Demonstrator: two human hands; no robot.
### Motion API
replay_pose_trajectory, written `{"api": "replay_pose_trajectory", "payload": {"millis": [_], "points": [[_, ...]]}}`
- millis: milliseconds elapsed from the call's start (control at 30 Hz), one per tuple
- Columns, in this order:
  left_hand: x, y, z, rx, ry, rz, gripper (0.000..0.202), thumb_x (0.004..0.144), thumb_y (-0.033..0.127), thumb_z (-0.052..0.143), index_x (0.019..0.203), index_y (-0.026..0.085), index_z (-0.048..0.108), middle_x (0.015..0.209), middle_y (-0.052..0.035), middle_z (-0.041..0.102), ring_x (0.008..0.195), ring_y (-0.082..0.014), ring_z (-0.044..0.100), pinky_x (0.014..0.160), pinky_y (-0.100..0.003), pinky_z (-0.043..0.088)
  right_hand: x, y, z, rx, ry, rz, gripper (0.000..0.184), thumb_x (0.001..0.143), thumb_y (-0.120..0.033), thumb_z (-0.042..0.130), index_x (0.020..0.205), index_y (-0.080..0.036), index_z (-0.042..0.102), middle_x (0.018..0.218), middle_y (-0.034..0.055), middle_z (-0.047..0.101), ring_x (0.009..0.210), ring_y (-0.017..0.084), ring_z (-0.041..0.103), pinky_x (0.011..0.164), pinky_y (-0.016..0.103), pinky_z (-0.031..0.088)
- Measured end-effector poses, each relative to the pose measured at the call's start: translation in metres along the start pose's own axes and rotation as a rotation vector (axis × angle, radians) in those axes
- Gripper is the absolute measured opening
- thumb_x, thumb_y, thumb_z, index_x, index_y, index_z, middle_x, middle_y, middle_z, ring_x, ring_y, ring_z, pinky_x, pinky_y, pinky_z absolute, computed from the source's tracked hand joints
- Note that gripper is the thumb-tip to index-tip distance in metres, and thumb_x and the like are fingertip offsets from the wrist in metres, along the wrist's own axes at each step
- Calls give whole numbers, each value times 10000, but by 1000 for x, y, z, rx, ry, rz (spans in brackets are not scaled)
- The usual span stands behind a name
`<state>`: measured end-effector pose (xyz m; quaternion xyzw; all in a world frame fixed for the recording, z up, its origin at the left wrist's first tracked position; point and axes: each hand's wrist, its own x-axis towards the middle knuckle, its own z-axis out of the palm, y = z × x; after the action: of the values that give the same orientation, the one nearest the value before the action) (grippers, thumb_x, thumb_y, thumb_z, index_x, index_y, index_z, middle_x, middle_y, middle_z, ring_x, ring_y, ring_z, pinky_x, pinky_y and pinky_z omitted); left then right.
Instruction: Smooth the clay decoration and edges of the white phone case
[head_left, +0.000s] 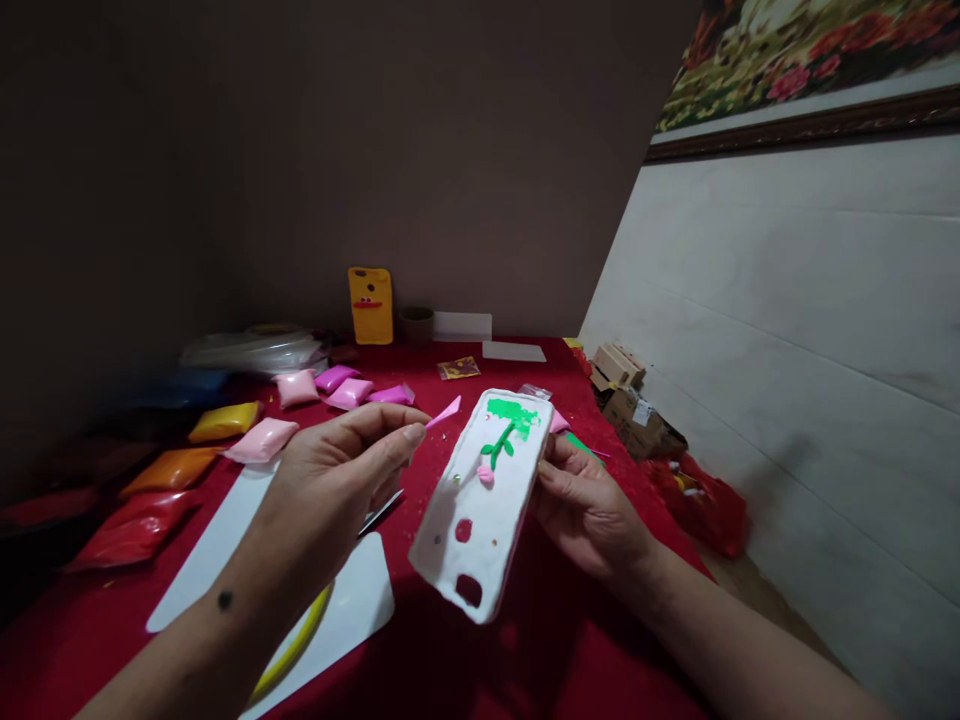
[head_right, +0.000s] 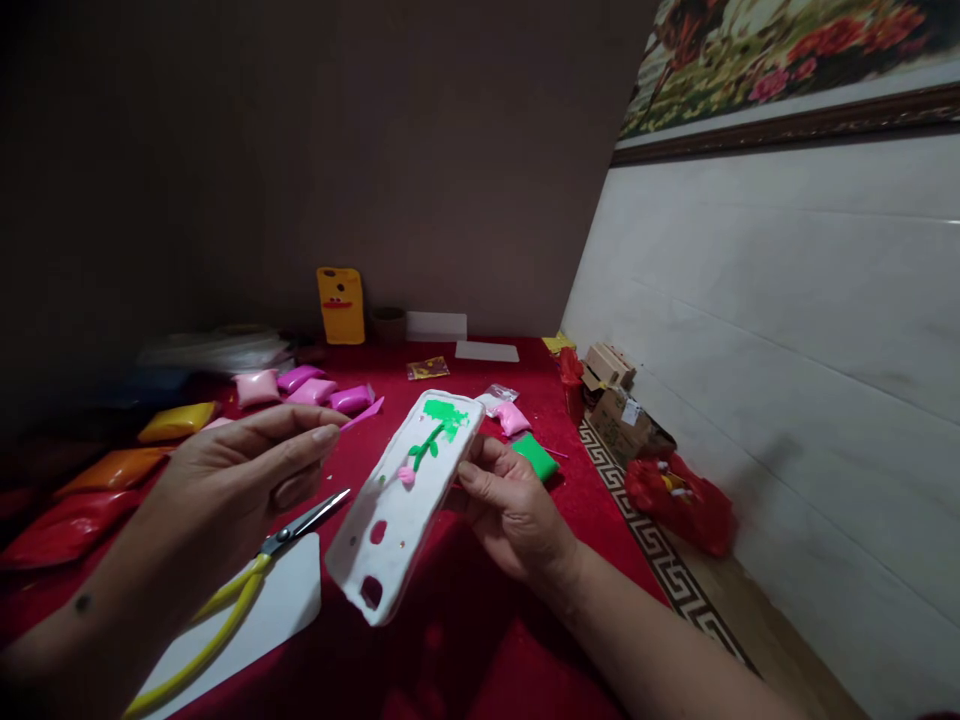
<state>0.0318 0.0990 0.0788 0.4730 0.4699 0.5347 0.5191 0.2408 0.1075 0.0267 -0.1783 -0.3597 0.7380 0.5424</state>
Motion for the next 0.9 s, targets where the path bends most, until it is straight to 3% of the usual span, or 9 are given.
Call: {"api": "replay_pose_trajectory", "payload": {"millis": [333, 567, 733, 900], "points": [[8, -8, -3, 1, 39, 11, 172, 755, 331, 752, 876, 227, 689, 661, 50, 486, 524, -42, 366, 457, -136, 308, 3, -2, -1, 61, 16, 74, 226, 754, -143, 740, 969, -204, 703, 899, -2, 758, 818, 122, 700, 798, 258, 551], [9, -8, -1, 53, 14, 19, 135, 784, 362, 717, 857, 256, 680, 591, 58, 429, 493, -67, 331, 426, -168, 283, 1, -2, -1, -38, 33, 68, 177, 746, -171, 750, 920, -183, 720, 838, 3, 739, 757, 121, 682, 743, 260, 553], [-9, -5, 4, 351, -68, 310, 89, 845, 304, 630, 890, 265, 695, 741, 27, 633, 634, -101, 531, 543, -190, 411, -7, 1, 6, -270, 42, 9, 144, 749, -277, 754, 874, -209, 733, 861, 18, 697, 764, 147, 646, 757, 317, 537], [-25, 3, 15, 745, -139, 767, 171, 876, 152, 549, 975, 263, 635, 821, 28, 696, 676, -109, 620, 588, -200, 440, -13, -1, 10, -589, 52, -183, 82, 818, -296, 683, 797, -226, 720, 1232, 54, 604, 1173, 244, 528, 1033, 431, 393]]}}
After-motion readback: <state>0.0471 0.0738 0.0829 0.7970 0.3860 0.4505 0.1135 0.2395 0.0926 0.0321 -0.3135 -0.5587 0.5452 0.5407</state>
